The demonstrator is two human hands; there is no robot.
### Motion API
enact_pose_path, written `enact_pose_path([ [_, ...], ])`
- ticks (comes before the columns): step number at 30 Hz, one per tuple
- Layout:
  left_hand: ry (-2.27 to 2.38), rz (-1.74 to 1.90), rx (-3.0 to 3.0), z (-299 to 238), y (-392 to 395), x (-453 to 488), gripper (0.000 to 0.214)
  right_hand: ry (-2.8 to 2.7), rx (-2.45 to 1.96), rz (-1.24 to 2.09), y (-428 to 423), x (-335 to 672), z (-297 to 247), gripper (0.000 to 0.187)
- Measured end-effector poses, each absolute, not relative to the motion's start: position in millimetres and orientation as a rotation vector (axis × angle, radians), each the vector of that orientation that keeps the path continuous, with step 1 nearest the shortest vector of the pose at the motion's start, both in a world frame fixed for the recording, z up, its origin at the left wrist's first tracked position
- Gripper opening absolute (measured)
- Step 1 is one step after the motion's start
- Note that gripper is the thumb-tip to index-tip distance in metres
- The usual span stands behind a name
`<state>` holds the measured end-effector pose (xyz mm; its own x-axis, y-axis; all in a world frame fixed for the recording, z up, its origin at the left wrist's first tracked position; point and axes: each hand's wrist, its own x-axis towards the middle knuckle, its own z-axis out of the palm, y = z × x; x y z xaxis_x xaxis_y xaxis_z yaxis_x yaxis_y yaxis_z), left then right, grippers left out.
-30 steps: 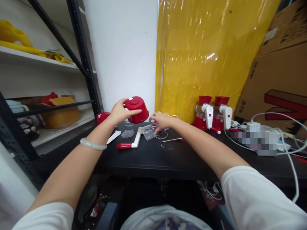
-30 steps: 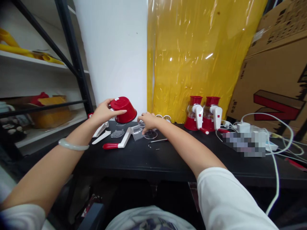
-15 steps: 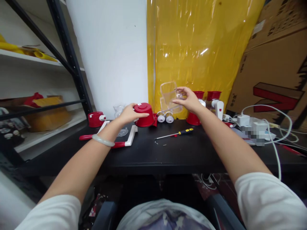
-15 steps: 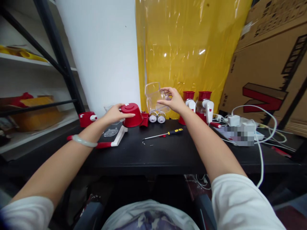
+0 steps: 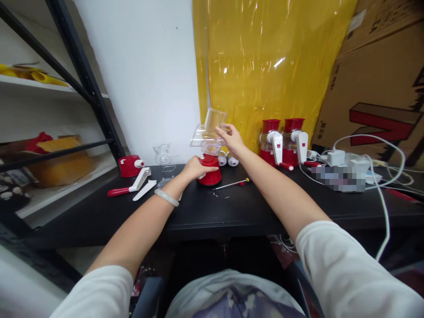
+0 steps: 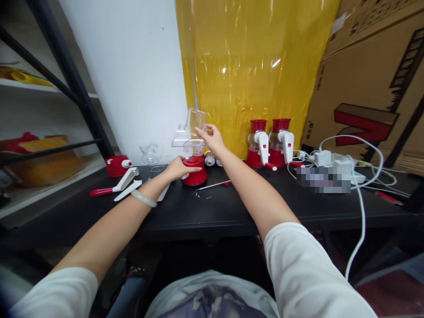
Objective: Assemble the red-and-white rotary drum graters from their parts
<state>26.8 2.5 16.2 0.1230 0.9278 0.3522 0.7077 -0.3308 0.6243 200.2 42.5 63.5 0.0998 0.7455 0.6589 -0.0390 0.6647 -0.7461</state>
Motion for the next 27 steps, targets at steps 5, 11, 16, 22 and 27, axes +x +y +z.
enact_pose_path([
  [5, 1.379, 1.030, 2.233, 6, 1, 27, 0.056, -1.377, -0.779, 0.622, 42, 189, 52, 0.065],
  [11, 1.316, 1.219, 2.240, 7, 1, 28, 0.065, -1.457, -0.860, 0.437, 35, 183, 51, 0.063],
  [16, 1.578, 1.524, 2.007, 3, 5, 31, 0.080, -1.393, -0.932, 0.369, 30, 176, 59, 0.060],
  [22, 1.549, 1.612, 1.986, 3, 6, 31, 0.066, -1.437, -1.026, 0.250, 23, 167, 60, 0.065],
  [27, 1.591, 1.444, 2.096, 5, 5, 24, 0.058, -1.497, -0.984, 0.258, 29, 170, 67, 0.078],
])
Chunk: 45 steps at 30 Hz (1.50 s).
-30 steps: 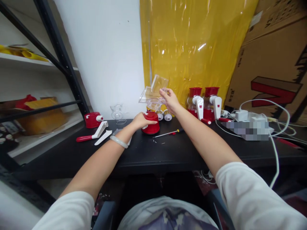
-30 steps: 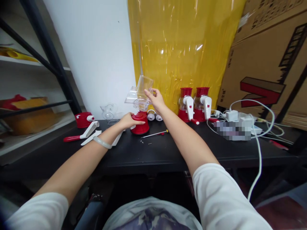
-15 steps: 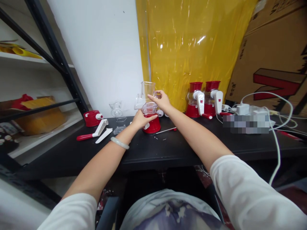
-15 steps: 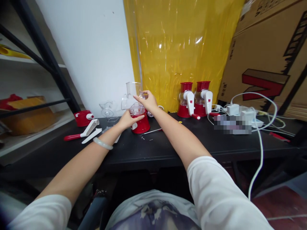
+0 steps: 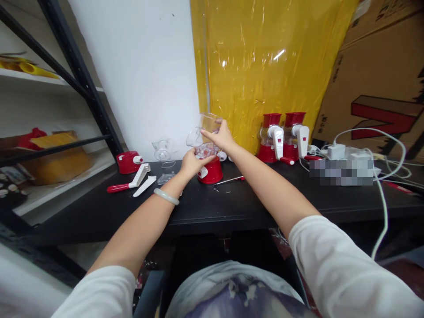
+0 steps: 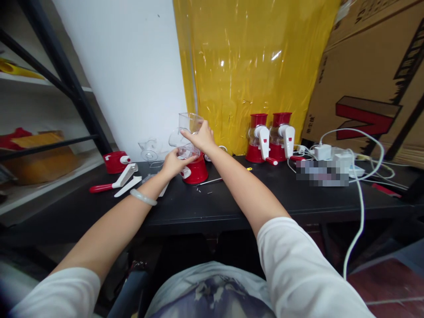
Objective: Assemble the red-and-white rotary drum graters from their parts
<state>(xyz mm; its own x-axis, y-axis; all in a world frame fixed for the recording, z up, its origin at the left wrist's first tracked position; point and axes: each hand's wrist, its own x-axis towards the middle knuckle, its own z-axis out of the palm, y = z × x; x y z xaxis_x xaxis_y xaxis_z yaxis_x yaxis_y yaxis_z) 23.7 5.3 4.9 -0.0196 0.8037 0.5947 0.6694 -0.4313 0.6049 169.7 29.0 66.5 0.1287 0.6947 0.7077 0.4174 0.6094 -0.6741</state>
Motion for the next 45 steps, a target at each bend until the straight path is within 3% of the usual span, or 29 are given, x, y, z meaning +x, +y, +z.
enact_pose_path([
  [7, 1.600, 1.332, 2.058, 2, 9, 20, 0.067, -1.558, -0.911, 0.394, 42, 173, 78, 0.100],
  [21, 1.707, 0.790, 2.233, 15, 0, 11, 0.057, -1.735, -0.951, 0.474, 30, 177, 87, 0.092],
  [29, 1.679, 0.679, 2.226, 15, 2, 5, 0.053, -1.904, -0.918, 0.511, 27, 183, 95, 0.089],
  [45, 1.762, 0.517, 2.321, 20, -14, 16, 0.051, -1.859, -0.982, 0.283, 36, 175, 89, 0.093],
])
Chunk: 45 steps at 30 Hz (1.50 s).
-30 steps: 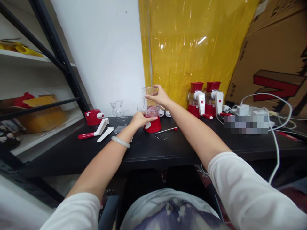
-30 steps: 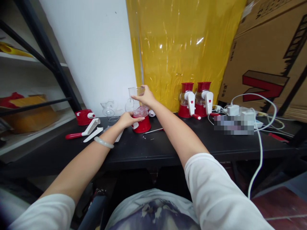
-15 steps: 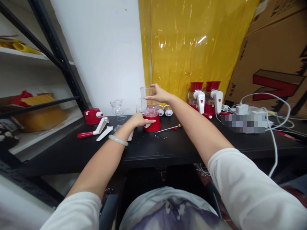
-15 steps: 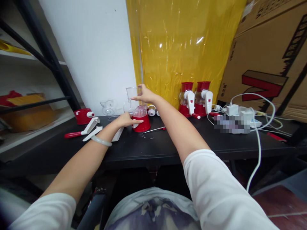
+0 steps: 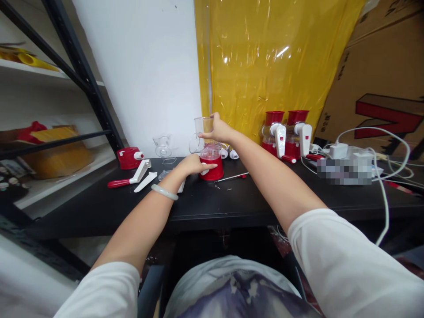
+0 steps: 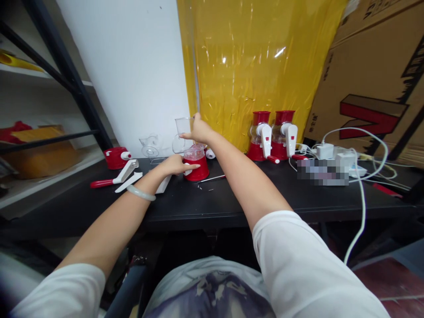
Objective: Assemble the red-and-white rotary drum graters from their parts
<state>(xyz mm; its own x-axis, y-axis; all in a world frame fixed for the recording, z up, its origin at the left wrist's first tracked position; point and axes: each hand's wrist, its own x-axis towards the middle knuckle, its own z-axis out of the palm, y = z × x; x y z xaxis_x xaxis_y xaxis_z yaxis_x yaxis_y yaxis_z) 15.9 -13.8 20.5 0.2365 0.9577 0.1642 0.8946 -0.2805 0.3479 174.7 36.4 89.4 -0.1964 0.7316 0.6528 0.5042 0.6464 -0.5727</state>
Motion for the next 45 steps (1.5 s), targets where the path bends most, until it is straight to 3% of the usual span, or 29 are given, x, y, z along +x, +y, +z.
enact_pose_path([
  [20, 1.763, 0.538, 2.308, 15, -7, 14, 0.061, -1.689, -1.080, 0.227, 31, 165, 80, 0.093],
  [32, 1.739, 0.635, 2.343, 11, -2, 13, 0.052, -1.683, -1.128, 0.136, 23, 162, 76, 0.091],
  [40, 1.575, 0.733, 2.342, 12, -2, 11, 0.070, -1.775, -1.209, 0.078, 19, 165, 80, 0.093],
  [45, 1.622, 0.700, 2.302, 14, 0, 9, 0.072, -1.859, -1.070, 0.262, 31, 173, 80, 0.098],
])
